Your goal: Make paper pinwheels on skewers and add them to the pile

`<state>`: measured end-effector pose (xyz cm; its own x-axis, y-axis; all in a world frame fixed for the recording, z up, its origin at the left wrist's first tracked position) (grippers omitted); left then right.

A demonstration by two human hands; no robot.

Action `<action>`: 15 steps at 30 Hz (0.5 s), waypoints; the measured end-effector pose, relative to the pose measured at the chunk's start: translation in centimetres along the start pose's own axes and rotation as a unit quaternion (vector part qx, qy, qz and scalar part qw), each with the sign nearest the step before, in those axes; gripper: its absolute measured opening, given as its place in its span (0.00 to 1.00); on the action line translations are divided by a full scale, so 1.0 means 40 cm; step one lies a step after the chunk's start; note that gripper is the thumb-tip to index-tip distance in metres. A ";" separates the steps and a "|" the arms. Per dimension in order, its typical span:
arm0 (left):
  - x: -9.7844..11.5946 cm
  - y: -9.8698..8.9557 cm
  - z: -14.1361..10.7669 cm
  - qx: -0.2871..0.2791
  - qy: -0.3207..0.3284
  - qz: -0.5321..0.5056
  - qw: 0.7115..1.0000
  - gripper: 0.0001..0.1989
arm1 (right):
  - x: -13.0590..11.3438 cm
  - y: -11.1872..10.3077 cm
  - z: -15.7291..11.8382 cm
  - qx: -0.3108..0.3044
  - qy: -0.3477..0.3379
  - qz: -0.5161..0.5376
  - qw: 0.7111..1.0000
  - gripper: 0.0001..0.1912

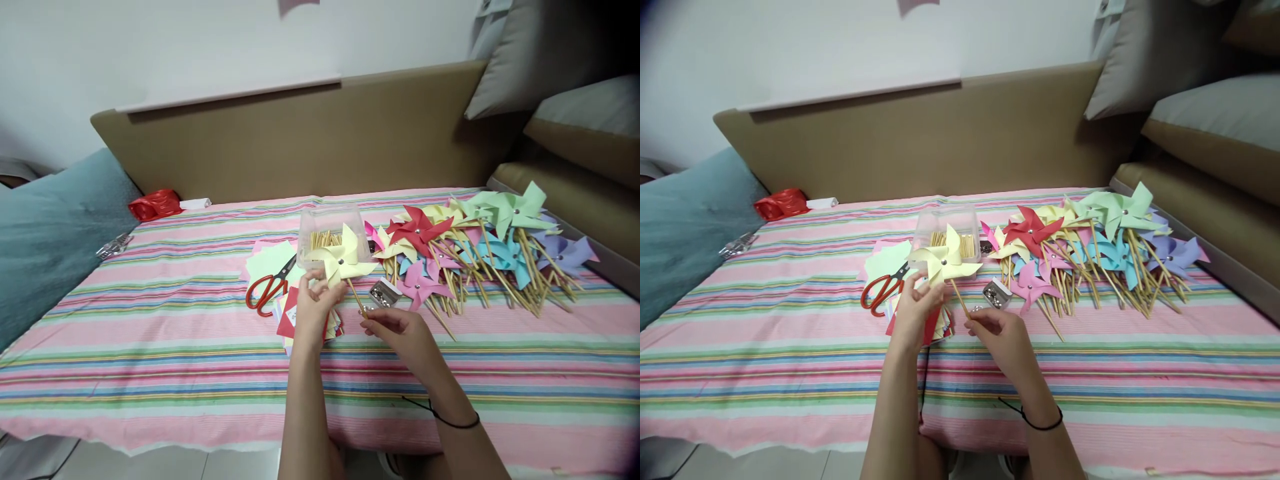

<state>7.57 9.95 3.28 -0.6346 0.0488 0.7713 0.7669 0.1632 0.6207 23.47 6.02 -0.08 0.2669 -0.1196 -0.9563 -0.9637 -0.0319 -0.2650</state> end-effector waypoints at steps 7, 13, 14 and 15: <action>-0.034 0.051 -0.005 -0.077 -0.025 0.062 0.995 0.18 | -0.028 0.008 0.004 0.019 -0.039 0.035 0.998 0.11; -0.035 0.052 0.014 -0.072 -0.001 0.050 0.996 0.17 | -0.045 0.014 0.007 0.062 -0.056 0.032 0.996 0.09; -0.035 0.054 0.014 -0.077 -0.002 0.045 0.996 0.18 | -0.049 0.007 0.007 0.075 -0.057 0.032 0.995 0.09; -0.037 0.057 0.013 -0.081 -0.005 0.041 0.996 0.19 | -0.054 -0.003 0.007 0.090 -0.058 0.035 0.994 0.09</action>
<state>10.22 10.78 3.49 -0.5694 0.0663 0.8194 0.8211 -0.0027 0.5708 22.99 6.57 1.99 0.2085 0.0009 -0.9780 -0.9669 0.1507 -0.2060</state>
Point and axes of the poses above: each hand's wrist, its own z-axis towards the middle knuckle, its own y-axis out of the palm, x = y × z, the point moved 5 cm from there along z, towards the middle knuckle, and after that the axes turned 15 degrees about -z, right-handed, at the moved point
